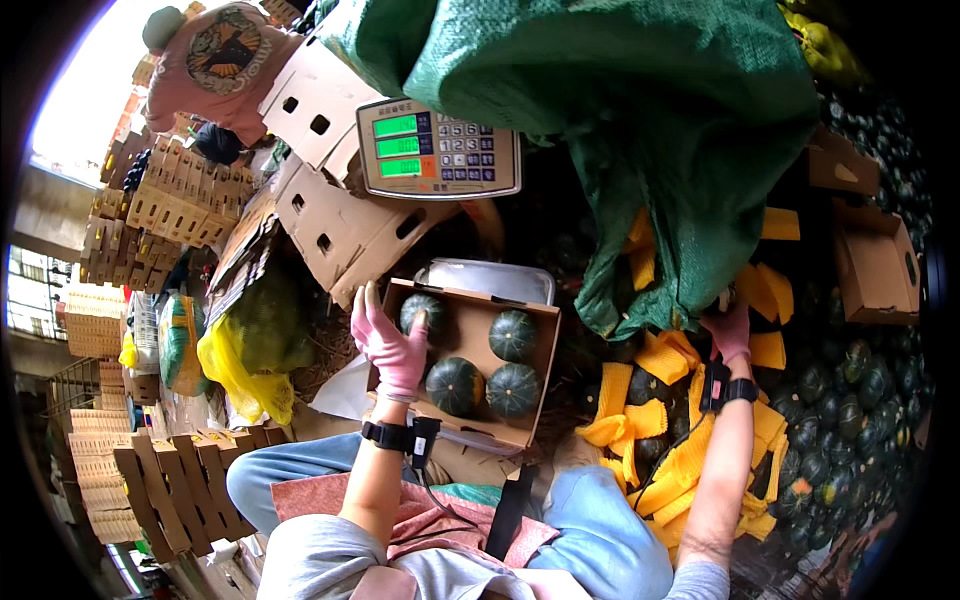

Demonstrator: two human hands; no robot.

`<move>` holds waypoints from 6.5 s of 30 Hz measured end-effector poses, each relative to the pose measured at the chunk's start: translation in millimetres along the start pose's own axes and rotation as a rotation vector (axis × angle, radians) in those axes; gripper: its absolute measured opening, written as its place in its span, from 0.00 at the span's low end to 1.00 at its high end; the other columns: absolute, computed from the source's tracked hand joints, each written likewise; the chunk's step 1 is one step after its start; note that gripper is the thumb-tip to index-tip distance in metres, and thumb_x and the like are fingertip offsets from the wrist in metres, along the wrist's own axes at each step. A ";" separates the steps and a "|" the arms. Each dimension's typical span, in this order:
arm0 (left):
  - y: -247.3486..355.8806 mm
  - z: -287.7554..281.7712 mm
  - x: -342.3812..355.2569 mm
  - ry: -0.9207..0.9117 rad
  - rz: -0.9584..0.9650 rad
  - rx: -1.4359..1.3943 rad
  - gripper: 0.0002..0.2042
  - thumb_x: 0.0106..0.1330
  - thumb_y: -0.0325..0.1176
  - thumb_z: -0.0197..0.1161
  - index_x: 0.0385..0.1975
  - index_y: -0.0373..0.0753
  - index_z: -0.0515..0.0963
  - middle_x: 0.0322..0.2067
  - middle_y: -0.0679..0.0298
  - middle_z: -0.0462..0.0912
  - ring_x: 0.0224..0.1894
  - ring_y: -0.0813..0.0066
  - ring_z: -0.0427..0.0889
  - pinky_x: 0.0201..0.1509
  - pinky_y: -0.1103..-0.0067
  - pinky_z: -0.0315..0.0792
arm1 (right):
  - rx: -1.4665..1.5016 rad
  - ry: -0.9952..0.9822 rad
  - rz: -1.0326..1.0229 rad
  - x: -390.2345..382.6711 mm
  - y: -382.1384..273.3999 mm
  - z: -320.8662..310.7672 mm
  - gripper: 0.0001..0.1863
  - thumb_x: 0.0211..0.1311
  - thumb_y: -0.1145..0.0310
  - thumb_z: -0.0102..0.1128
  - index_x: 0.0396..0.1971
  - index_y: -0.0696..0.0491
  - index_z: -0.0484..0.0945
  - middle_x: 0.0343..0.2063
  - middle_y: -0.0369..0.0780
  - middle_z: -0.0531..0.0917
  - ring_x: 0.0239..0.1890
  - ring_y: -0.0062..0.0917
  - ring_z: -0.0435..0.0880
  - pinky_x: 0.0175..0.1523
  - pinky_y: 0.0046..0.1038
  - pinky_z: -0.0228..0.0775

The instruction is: The person uses shears to trim the stems of green squash, places them on a digital scale in a cardboard box, and then wraps each squash in a yellow foam sleeve before arranging them back into the box.

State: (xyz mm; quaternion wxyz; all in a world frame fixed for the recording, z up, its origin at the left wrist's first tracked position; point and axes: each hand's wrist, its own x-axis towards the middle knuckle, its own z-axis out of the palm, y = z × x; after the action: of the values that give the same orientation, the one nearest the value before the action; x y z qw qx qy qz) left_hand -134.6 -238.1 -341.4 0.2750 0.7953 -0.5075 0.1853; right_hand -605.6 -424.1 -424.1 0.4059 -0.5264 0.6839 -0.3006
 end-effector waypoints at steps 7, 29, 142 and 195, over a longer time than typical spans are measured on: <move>-13.0 10.0 -11.3 0.002 0.003 -0.036 0.50 0.45 0.40 0.77 0.68 0.39 0.52 0.63 0.48 0.60 0.64 0.47 0.61 0.66 0.57 0.55 | -0.238 0.007 0.099 -32.2 4.7 -0.4 0.33 0.36 0.70 0.76 0.43 0.56 0.64 0.36 0.43 0.81 0.35 0.31 0.81 0.39 0.32 0.76; -53.4 42.3 -5.7 -0.654 -0.221 -0.263 0.44 0.41 0.42 0.81 0.60 0.41 0.65 0.54 0.49 0.69 0.55 0.52 0.73 0.58 0.66 0.72 | 0.130 0.320 -0.091 -94.2 0.3 -54.9 0.40 0.46 0.68 0.74 0.58 0.62 0.62 0.43 0.41 0.74 0.21 0.26 0.77 0.27 0.27 0.74; -26.5 8.4 -30.6 -0.504 0.057 0.051 0.25 0.69 0.48 0.53 0.60 0.40 0.69 0.68 0.51 0.59 0.70 0.47 0.55 0.69 0.48 0.47 | -1.149 -0.010 0.299 -108.7 -27.9 36.4 0.46 0.48 0.38 0.64 0.57 0.58 0.65 0.55 0.48 0.74 0.62 0.39 0.67 0.63 0.42 0.55; -61.8 -24.4 -47.4 -0.830 0.004 0.114 0.44 0.38 0.37 0.79 0.61 0.48 0.65 0.53 0.48 0.67 0.53 0.43 0.66 0.55 0.59 0.69 | 0.023 -0.935 -0.286 -201.3 -136.0 61.7 0.27 0.46 0.68 0.70 0.49 0.55 0.73 0.39 0.40 0.81 0.44 0.25 0.82 0.52 0.27 0.72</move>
State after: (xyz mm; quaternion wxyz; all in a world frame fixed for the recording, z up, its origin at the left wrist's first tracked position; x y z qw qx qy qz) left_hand -98.5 -168.8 -365.0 0.0025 0.8156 -0.5656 -0.1224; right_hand -463.7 -265.0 -292.2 0.6301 -0.6891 0.3459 -0.0921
